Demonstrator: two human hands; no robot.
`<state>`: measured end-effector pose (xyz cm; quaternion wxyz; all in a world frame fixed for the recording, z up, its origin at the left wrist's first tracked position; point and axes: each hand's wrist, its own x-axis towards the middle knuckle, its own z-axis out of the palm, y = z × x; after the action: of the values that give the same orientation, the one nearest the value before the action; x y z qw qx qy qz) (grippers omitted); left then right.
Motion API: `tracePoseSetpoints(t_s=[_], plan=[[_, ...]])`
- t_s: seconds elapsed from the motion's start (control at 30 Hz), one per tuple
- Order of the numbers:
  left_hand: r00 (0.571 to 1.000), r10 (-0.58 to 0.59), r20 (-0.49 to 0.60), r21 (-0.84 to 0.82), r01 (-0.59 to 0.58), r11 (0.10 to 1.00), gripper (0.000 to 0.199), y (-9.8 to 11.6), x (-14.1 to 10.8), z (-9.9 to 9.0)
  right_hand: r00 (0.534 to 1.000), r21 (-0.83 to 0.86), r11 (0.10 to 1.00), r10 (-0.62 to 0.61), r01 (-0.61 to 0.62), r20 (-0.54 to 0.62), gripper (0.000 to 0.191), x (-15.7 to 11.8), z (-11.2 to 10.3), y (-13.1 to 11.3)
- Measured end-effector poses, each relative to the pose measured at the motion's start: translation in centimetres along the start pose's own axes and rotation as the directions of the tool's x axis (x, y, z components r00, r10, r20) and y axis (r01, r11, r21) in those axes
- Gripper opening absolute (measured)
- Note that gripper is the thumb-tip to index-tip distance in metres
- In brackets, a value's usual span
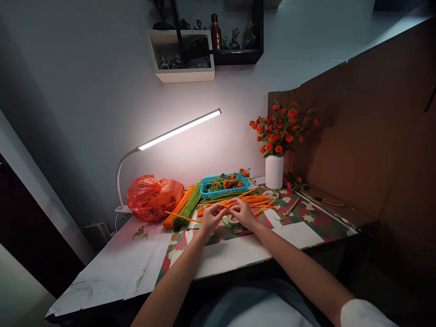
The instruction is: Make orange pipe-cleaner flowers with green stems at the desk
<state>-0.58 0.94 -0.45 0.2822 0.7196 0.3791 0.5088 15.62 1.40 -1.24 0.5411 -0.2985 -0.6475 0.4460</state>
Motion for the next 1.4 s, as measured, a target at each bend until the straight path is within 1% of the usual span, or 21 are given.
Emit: tracePoseSetpoints(t_s=[0.1, 0.27, 0.43, 0.6, 0.7, 0.77, 0.87, 0.97, 1.03, 1.1, 1.2, 1.33, 1.4], plan=[[1.000, 0.015, 0.006, 0.011, -0.015, 1.000, 0.030, 0.0, -0.2, 0.0, 1.000, 0.018, 1.000, -0.011, 0.011, 0.002, 0.026, 0.0, -0.1, 0.5], [1.000, 0.008, -0.017, 0.037, -0.008, 0.999, 0.032, -0.1, -0.2, 0.0, 1.000, 0.045, 0.999, 0.014, -0.015, 0.013, 0.029, 0.3, -0.1, 1.6], [1.000, 0.017, -0.023, 0.048, -0.016, 0.999, 0.032, -0.1, -0.3, 0.0, 0.999, 0.043, 0.999, 0.022, -0.023, 0.033, 0.031, 0.4, -0.3, 2.0], [0.998, 0.060, -0.025, 0.115, -0.057, 0.992, 0.033, -0.1, -0.3, -0.1, 0.995, 0.044, 0.998, 0.049, -0.053, 0.087, 0.035, 0.4, -0.7, 1.7], [0.993, 0.106, -0.042, 0.166, -0.098, 0.981, 0.031, 0.0, -0.4, -0.2, 0.984, 0.045, 0.995, 0.077, -0.085, 0.158, 0.037, 0.5, -1.2, 1.2], [0.989, 0.145, -0.018, 0.201, -0.139, 0.970, 0.030, 0.2, -0.4, -0.3, 0.973, 0.058, 0.990, 0.116, -0.130, 0.200, 0.040, 0.7, -1.7, 0.9], [0.974, 0.223, 0.038, 0.258, -0.225, 0.940, 0.026, 0.5, -0.5, -0.5, 0.948, 0.101, 0.965, 0.213, -0.242, 0.236, 0.042, 1.1, -2.5, 0.6], [0.953, 0.291, 0.080, 0.326, -0.301, 0.896, 0.022, 0.9, -0.5, -0.6, 0.909, 0.126, 0.927, 0.307, -0.352, 0.282, 0.042, 1.4, -3.1, 0.3], [0.942, 0.318, 0.104, 0.359, -0.333, 0.872, 0.020, 1.0, -0.6, -0.6, 0.882, 0.107, 0.913, 0.342, -0.394, 0.324, 0.043, 1.6, -3.3, 0.2], [0.933, 0.336, 0.125, 0.383, -0.358, 0.852, 0.019, 1.0, -0.6, -0.6, 0.860, 0.078, 0.909, 0.355, -0.409, 0.367, 0.043, 1.8, -3.5, 0.2], [0.924, 0.348, 0.162, 0.416, -0.383, 0.825, 0.021, 1.0, -0.8, -0.7, 0.841, 0.024, 0.916, 0.358, -0.401, 0.407, 0.043, 2.1, -3.7, 0.2], [0.916, 0.341, 0.212, 0.465, -0.402, 0.789, 0.021, 1.1, -0.9, -1.2, 0.828, -0.084, 0.926, 0.367, -0.367, 0.423, 0.043, 2.0, -3.7, -0.4], [0.913, 0.330, 0.239, 0.483, -0.406, 0.776, 0.021, 1.2, -0.9, -1.3, 0.838, -0.176, 0.929, 0.371, -0.327, 0.400, 0.044, 1.9, -3.5, -0.9]])
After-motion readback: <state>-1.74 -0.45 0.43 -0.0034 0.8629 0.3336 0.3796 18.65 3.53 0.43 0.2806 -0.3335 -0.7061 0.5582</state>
